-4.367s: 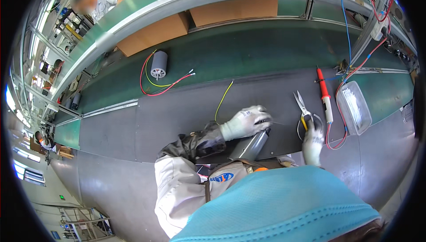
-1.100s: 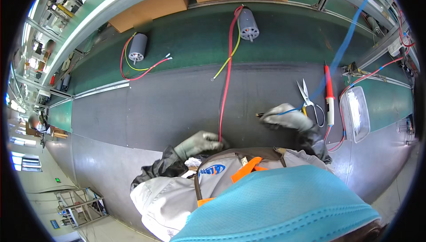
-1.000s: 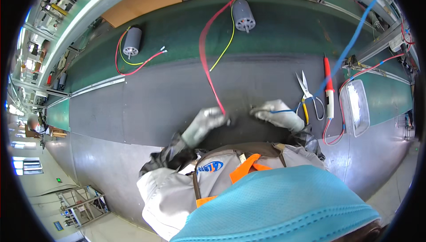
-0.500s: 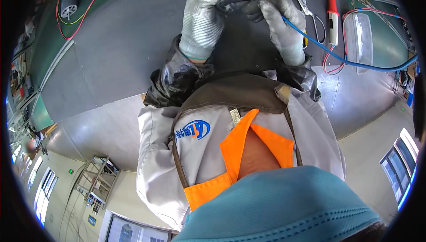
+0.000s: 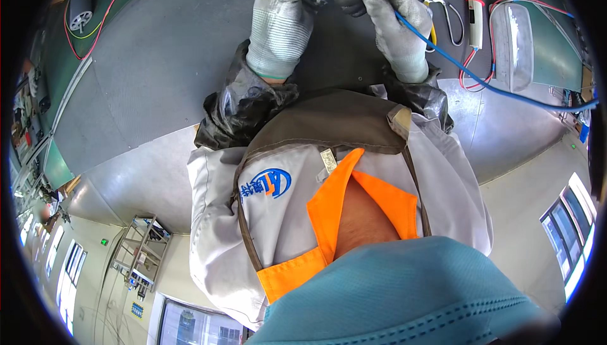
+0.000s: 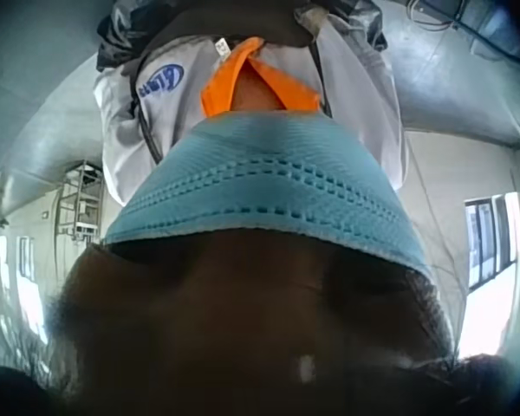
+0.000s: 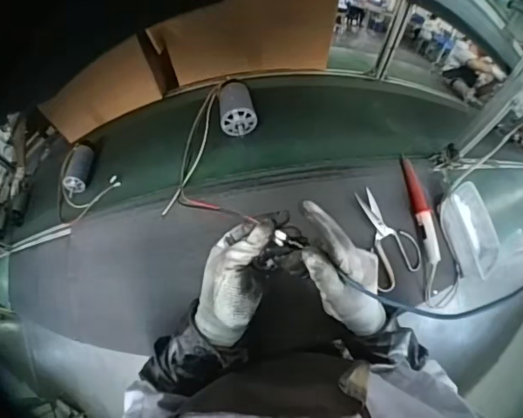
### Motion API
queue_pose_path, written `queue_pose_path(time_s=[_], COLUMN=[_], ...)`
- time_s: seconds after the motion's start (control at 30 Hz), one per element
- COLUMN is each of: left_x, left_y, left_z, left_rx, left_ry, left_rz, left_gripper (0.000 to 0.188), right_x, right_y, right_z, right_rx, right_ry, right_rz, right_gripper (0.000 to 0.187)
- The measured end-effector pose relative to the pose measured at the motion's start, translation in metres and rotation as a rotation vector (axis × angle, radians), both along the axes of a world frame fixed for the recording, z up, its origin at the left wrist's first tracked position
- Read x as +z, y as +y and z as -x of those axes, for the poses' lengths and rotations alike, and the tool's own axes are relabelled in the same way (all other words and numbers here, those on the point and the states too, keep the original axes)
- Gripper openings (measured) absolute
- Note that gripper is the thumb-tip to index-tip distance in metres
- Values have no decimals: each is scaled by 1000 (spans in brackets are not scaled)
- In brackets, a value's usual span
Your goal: Assembling and connecting wires to small electric motors on a production line.
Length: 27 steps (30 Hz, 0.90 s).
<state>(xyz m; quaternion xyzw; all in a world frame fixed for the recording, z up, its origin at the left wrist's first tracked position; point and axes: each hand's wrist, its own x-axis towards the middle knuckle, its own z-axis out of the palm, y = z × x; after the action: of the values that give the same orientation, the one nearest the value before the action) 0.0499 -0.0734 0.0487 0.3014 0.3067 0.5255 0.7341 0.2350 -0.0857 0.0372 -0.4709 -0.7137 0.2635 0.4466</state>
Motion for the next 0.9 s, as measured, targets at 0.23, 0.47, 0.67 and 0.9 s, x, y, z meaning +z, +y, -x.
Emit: queue_pose_path(time_s=[0.23,0.47,0.67,0.9], left_x=[-26,-53,-48,-58], left_y=[4,14,0,-1], left_z=[-11,-11,2,6], left_rx=[-52,-3,11,-21], left_ry=[-245,-348,-287,-273], left_rz=[19,47,69,58], left_gripper=[30,30,31,23], right_x=[8,6,-41,17], right_y=[-4,12,8,91], right_z=[9,-131,-186,-116], right_rx=[-42,-490,-709,-3], right_ry=[104,-758,-655,209], right_rz=[298,-137,97,456], right_gripper=[54,56,55,59])
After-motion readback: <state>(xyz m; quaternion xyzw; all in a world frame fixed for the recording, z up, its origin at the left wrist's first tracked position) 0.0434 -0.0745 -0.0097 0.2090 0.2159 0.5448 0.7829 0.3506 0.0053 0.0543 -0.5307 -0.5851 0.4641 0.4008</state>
